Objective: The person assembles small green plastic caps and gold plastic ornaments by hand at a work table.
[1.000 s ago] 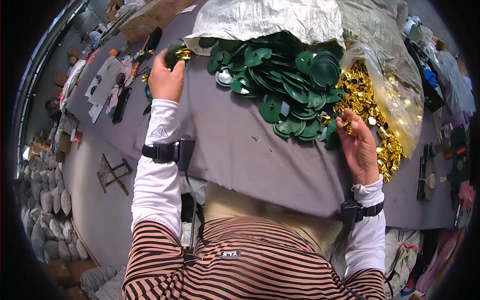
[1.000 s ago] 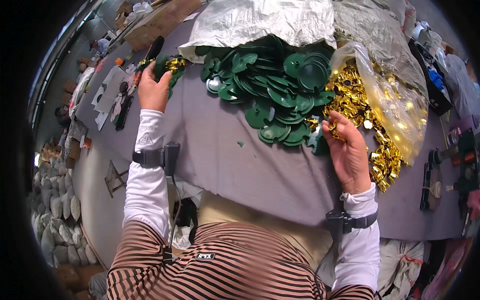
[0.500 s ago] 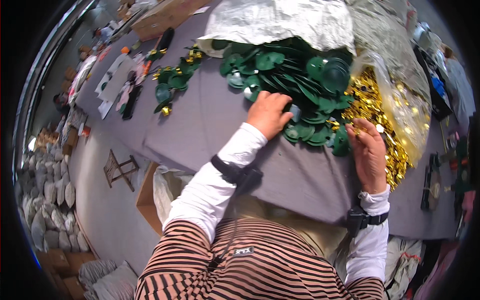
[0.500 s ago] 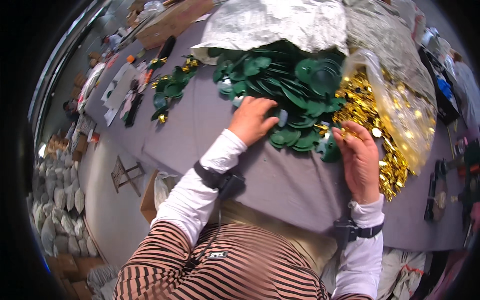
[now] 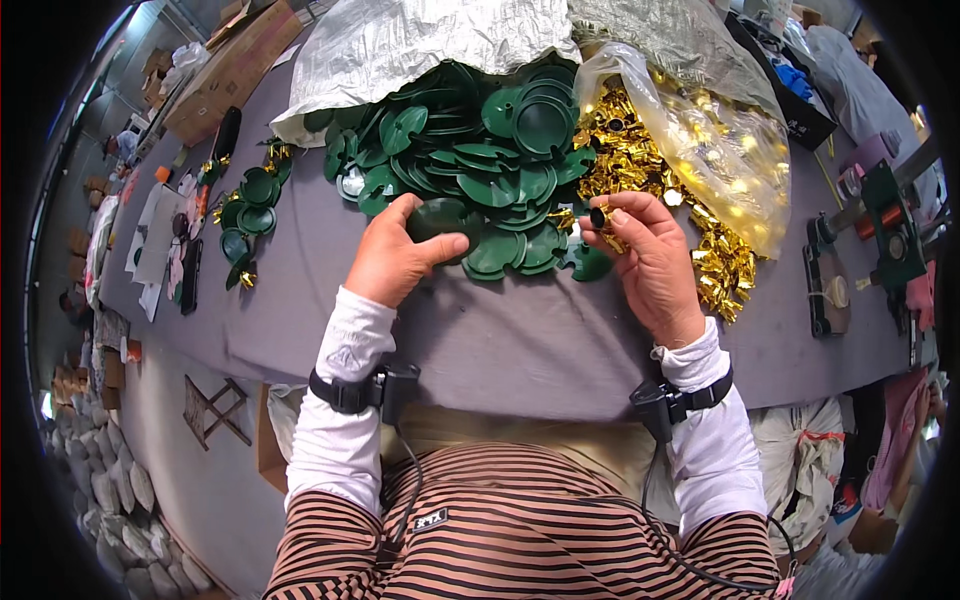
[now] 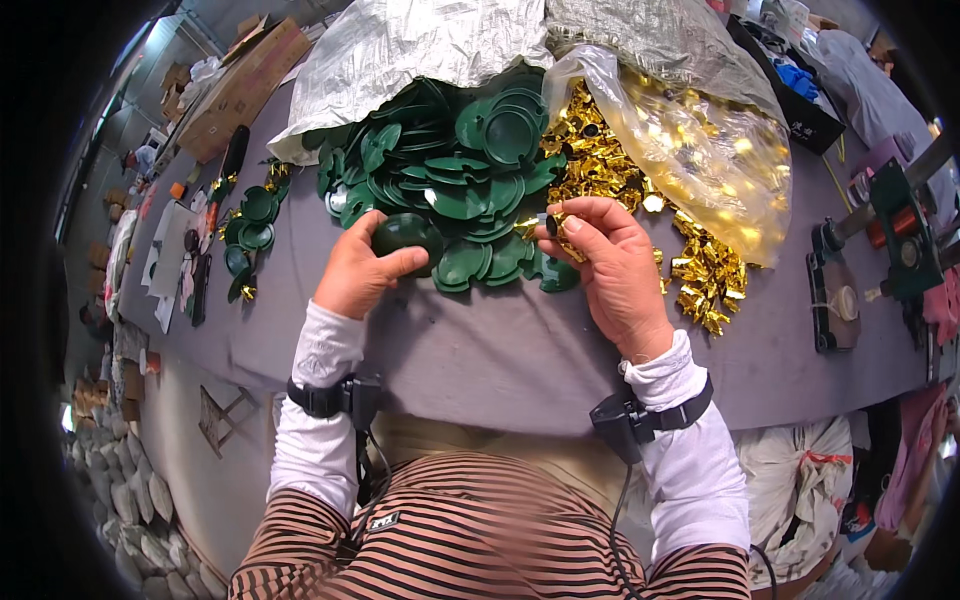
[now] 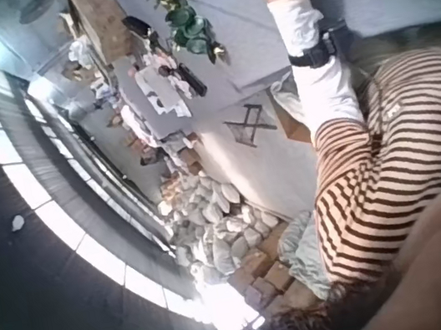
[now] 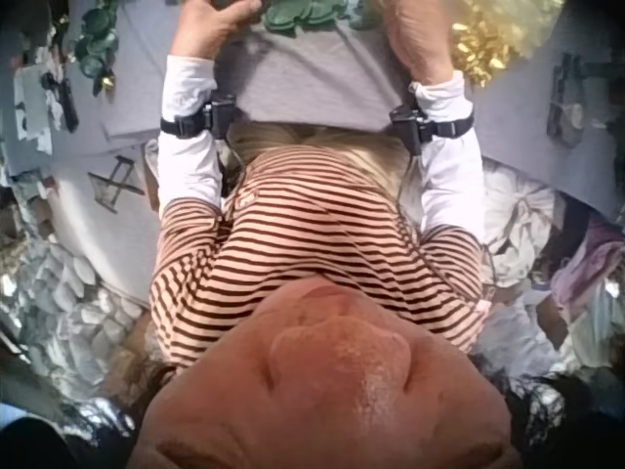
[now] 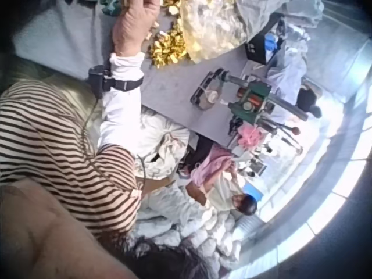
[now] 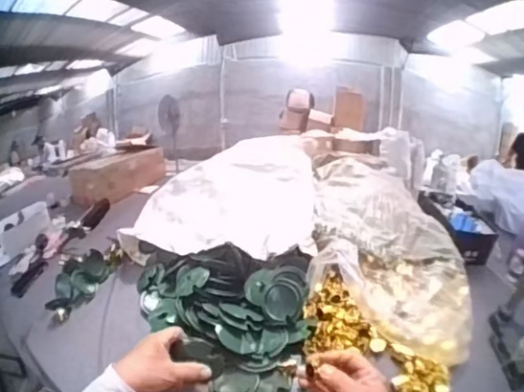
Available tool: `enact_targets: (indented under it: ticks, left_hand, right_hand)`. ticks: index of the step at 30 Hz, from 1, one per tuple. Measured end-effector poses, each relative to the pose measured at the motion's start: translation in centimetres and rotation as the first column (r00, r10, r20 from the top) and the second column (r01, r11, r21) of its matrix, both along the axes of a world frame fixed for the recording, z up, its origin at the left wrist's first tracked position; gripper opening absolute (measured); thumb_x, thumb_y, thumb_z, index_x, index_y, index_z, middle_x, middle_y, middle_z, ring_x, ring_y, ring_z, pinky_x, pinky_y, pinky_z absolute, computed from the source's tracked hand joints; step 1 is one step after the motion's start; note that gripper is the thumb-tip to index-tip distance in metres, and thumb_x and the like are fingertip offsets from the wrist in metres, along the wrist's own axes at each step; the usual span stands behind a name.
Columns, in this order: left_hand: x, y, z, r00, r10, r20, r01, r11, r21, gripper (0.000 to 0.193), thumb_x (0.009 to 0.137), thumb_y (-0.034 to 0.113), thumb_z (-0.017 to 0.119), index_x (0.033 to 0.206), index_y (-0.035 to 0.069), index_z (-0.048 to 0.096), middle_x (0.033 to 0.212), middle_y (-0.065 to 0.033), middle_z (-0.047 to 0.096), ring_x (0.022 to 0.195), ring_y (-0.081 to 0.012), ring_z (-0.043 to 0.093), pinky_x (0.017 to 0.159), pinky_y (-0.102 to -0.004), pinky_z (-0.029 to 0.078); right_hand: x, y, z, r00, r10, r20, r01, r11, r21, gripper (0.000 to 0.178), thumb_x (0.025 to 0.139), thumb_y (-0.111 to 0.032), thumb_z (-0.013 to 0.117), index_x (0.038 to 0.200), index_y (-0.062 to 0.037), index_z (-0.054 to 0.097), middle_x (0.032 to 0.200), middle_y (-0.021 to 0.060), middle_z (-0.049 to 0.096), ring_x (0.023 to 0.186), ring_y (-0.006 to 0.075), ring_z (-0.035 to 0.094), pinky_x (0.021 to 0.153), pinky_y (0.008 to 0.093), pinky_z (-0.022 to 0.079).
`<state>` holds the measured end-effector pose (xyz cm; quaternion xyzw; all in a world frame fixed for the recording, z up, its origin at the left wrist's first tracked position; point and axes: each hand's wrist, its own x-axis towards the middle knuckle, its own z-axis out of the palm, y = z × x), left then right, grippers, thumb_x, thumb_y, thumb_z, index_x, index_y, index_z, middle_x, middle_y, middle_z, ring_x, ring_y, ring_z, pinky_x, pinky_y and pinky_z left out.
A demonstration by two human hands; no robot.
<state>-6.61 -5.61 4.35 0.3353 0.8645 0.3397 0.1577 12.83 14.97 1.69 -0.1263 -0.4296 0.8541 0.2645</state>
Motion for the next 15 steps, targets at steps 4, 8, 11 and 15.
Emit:
enact_targets:
  ticks: [4, 8, 11, 15]
  left_hand:
    - [3.6, 2.5, 1.1, 0.707, -0.232, 0.669, -0.240, 0.811, 0.534, 0.030, 0.091, 0.017, 0.066, 0.115, 0.003, 0.055, 0.106, -0.0054, 0.066, 0.090, -0.0132, 0.065, 0.067, -0.0269, 0.057]
    - [6.5, 5.2, -0.4, 0.535, -0.398, 0.746, -0.327, 0.717, 0.616, 0.025, 0.098, 0.017, 0.054, 0.120, 0.005, 0.053, 0.113, -0.0050, 0.063, 0.098, -0.0137, 0.063, 0.077, -0.0298, 0.058]
    - [7.9, 6.6, -1.0, 0.516, -0.438, 0.736, -0.312, 0.705, 0.637, 0.026, 0.100, 0.015, 0.048, 0.124, 0.005, 0.052, 0.117, -0.0054, 0.061, 0.102, -0.0140, 0.062, 0.083, -0.0311, 0.057]
    - [9.5, 7.3, -1.9, 0.706, -0.349, 0.616, -0.168, 0.762, 0.625, 0.029, 0.101, 0.012, 0.044, 0.128, 0.002, 0.046, 0.117, -0.0057, 0.059, 0.103, -0.0129, 0.059, 0.087, -0.0307, 0.055]
  right_hand:
    - [0.4, -0.2, -0.1, 0.989, -0.141, 0.035, 0.118, 0.920, 0.373, 0.014, 0.087, -0.003, 0.067, 0.099, -0.0012, 0.062, 0.109, 0.0086, 0.064, 0.095, 0.0146, 0.063, 0.084, 0.0263, 0.051]
    - [0.0, -1.6, 0.1, 0.939, -0.314, -0.138, 0.311, 0.612, 0.727, 0.027, 0.078, 0.004, 0.073, 0.104, -0.0019, 0.066, 0.105, 0.0072, 0.065, 0.094, 0.0157, 0.062, 0.083, 0.0268, 0.051]
    - [-0.1, -1.7, 0.3, 0.932, -0.314, -0.180, 0.305, 0.411, 0.859, 0.028, 0.076, 0.004, 0.073, 0.102, -0.0034, 0.068, 0.102, 0.0091, 0.065, 0.093, 0.0187, 0.064, 0.079, 0.0278, 0.052]
    - [-0.2, -1.6, 0.1, 0.900, -0.355, -0.253, 0.344, 0.222, 0.912, 0.028, 0.074, 0.005, 0.073, 0.101, -0.0033, 0.068, 0.100, 0.0113, 0.065, 0.089, 0.0222, 0.066, 0.075, 0.0295, 0.053]
